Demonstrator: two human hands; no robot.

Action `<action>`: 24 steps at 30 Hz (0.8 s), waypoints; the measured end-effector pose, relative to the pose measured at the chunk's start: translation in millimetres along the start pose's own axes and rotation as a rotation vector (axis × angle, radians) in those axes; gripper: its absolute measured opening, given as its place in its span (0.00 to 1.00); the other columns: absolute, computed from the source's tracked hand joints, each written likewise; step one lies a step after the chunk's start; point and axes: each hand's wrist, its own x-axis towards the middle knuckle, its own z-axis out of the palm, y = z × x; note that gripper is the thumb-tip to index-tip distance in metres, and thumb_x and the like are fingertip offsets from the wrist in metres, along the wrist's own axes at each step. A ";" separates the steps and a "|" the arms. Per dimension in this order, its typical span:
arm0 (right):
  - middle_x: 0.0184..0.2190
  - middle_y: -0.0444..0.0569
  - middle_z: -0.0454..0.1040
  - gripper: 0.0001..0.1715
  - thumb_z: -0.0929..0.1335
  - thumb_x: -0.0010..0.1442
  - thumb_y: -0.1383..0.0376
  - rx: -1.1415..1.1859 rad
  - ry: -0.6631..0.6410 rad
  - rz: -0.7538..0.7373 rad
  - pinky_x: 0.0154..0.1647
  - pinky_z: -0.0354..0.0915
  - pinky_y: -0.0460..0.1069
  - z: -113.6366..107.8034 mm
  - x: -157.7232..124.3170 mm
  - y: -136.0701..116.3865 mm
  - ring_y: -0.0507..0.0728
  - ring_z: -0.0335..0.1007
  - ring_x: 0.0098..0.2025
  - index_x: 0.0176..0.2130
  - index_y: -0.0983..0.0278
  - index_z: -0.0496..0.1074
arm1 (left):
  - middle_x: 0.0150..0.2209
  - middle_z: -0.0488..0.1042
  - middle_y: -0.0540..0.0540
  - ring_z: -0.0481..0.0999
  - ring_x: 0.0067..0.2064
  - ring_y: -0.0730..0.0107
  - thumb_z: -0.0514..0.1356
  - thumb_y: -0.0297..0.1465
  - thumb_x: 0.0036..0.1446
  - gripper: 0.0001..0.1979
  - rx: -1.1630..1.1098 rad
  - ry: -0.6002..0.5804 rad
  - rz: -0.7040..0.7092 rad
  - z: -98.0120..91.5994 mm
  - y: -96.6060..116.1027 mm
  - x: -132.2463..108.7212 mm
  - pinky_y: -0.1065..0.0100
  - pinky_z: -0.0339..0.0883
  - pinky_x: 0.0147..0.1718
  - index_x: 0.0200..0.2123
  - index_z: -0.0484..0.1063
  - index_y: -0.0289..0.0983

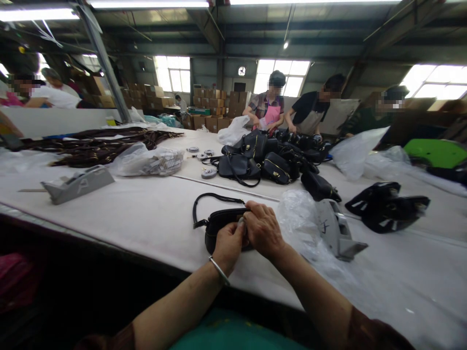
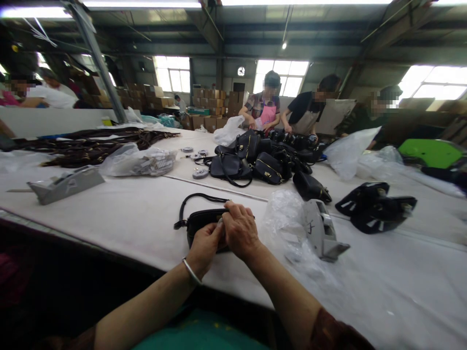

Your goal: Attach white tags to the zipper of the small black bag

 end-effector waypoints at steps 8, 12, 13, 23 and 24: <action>0.44 0.52 0.76 0.08 0.65 0.61 0.71 0.153 -0.029 0.062 0.54 0.56 0.58 1.3 10.6 6.7 0.60 0.69 0.48 0.33 0.62 0.73 | 0.26 0.74 0.48 0.72 0.28 0.73 0.69 0.51 0.44 0.24 0.006 0.033 -0.061 -0.5 1.2 -3.1 0.69 0.69 0.30 0.30 0.75 0.34; 0.43 0.51 0.76 0.07 0.66 0.61 0.70 0.195 -0.028 0.041 0.53 0.58 0.57 0.7 8.3 8.3 0.60 0.69 0.47 0.33 0.62 0.73 | 0.30 0.77 0.45 0.76 0.31 0.70 0.68 0.50 0.46 0.23 0.014 0.035 -0.102 -1.7 2.1 -7.4 0.68 0.70 0.31 0.33 0.76 0.34; 0.43 0.51 0.76 0.07 0.66 0.61 0.70 0.204 -0.019 0.038 0.53 0.58 0.57 1.3 7.2 8.8 0.60 0.70 0.47 0.33 0.62 0.73 | 0.30 0.77 0.44 0.77 0.31 0.69 0.68 0.50 0.47 0.23 0.008 0.032 -0.102 -1.6 2.9 -8.2 0.69 0.70 0.31 0.33 0.76 0.34; 0.36 0.50 0.74 0.08 0.64 0.64 0.68 0.417 0.270 0.265 0.43 0.68 0.52 -2.1 -33.6 2.6 0.57 0.71 0.39 0.41 0.61 0.73 | 0.32 0.79 0.41 0.79 0.32 0.67 0.70 0.47 0.44 0.22 0.038 0.071 -0.088 -3.5 1.5 -15.1 0.69 0.71 0.30 0.33 0.77 0.33; 0.34 0.49 0.73 0.07 0.64 0.64 0.67 0.452 0.238 0.297 0.40 0.68 0.51 -1.0 -40.6 0.8 0.56 0.71 0.36 0.40 0.61 0.73 | 0.31 0.79 0.41 0.79 0.32 0.67 0.70 0.47 0.45 0.22 0.048 0.068 -0.081 -3.8 0.0 -16.7 0.69 0.72 0.31 0.32 0.77 0.33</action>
